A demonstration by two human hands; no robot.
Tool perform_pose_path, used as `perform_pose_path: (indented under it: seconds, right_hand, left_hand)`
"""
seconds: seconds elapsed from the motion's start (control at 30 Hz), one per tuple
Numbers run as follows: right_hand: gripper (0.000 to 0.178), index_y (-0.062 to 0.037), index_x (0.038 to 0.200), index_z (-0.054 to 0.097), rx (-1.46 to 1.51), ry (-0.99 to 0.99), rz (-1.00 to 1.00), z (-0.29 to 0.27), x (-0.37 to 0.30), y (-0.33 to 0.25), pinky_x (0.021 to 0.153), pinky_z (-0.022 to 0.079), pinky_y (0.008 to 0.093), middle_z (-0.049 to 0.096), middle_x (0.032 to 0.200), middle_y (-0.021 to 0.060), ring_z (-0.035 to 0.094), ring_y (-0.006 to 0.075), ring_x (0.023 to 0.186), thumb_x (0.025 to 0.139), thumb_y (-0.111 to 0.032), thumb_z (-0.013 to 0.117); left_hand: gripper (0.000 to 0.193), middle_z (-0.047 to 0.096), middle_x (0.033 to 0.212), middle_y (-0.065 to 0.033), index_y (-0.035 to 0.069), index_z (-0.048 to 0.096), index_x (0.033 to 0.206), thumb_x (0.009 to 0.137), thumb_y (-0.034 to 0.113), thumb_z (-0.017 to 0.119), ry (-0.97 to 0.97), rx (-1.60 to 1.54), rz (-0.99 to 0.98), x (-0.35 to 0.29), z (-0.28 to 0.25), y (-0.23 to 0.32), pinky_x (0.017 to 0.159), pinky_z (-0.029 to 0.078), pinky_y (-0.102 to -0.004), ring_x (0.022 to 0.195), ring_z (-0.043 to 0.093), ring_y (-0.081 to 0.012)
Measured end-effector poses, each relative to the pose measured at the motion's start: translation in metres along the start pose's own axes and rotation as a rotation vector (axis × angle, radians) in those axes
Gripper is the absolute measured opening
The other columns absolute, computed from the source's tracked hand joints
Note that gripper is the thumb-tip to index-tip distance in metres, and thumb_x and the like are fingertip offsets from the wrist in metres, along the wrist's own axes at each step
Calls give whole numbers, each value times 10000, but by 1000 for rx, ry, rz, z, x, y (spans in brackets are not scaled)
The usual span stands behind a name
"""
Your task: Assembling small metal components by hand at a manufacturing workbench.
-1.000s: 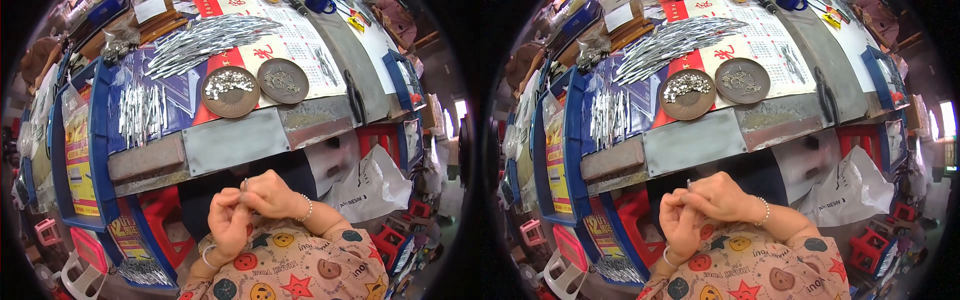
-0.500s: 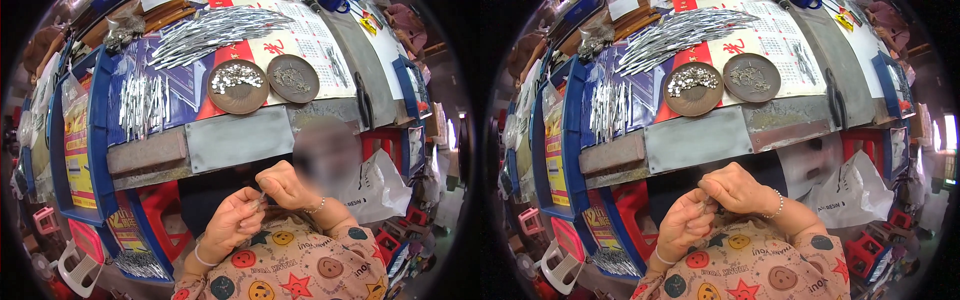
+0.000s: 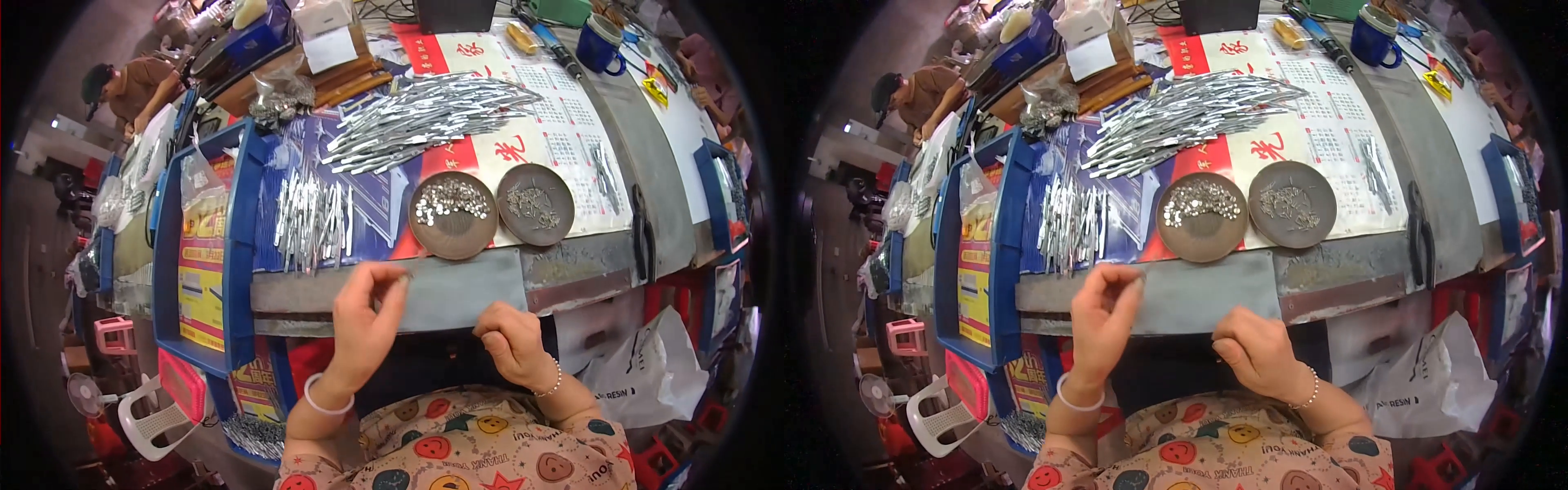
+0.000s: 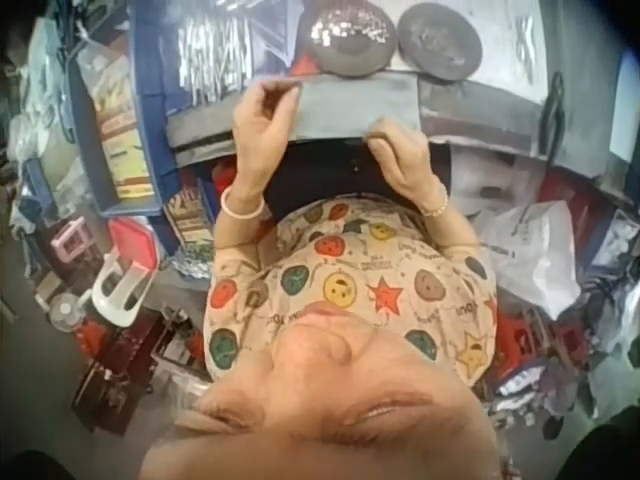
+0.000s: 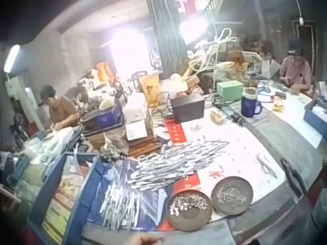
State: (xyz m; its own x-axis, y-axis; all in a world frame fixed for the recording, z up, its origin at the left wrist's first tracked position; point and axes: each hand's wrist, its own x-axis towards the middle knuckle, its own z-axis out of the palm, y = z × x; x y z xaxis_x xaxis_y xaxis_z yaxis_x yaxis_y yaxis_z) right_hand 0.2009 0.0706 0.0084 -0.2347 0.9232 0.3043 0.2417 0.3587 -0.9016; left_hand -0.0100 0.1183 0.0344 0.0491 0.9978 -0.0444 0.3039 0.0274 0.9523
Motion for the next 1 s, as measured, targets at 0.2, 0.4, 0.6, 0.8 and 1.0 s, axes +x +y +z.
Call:
perform_pose_path:
  seconds: [0.2,0.4,0.6,0.8,1.0]
  right_hand:
    - [136,-32,763,572,-13,41,-55,1,-2,15,483,430,312,543,666,82,540,242,539,835,-124,640]
    - [130,-43,748,577,-16,36,-116,2,2,19,480,435,312,563,682,63,552,227,543,799,-110,676]
    - [144,-50,738,573,-38,-3,-125,-1,2,22,473,430,310,555,683,58,552,222,533,786,-121,689]
    - [151,-55,733,573,-57,12,-144,1,1,22,468,424,305,543,673,51,548,212,526,784,-132,692]
    - [158,-60,723,571,-86,23,-162,3,0,23,460,414,304,536,665,48,539,208,511,789,-142,689]
  left_hand:
    - [106,565,781,-174,8,537,889,787,4,565,133,770,434,76,-9,-18,606,447,-449,677,554,-363]
    - [144,584,818,-175,36,493,941,835,95,569,133,1117,282,94,-19,-29,574,481,-482,677,599,-405]
    - [159,574,854,-152,37,559,954,819,93,621,67,913,409,118,-31,-19,617,467,-430,701,599,-345]
    - [112,561,846,-133,38,604,882,785,67,652,-116,727,440,161,-19,-20,653,453,-406,753,578,-325]
    - [118,555,833,-134,26,566,837,794,92,654,-124,827,486,172,-4,-31,656,455,-404,759,570,-328]
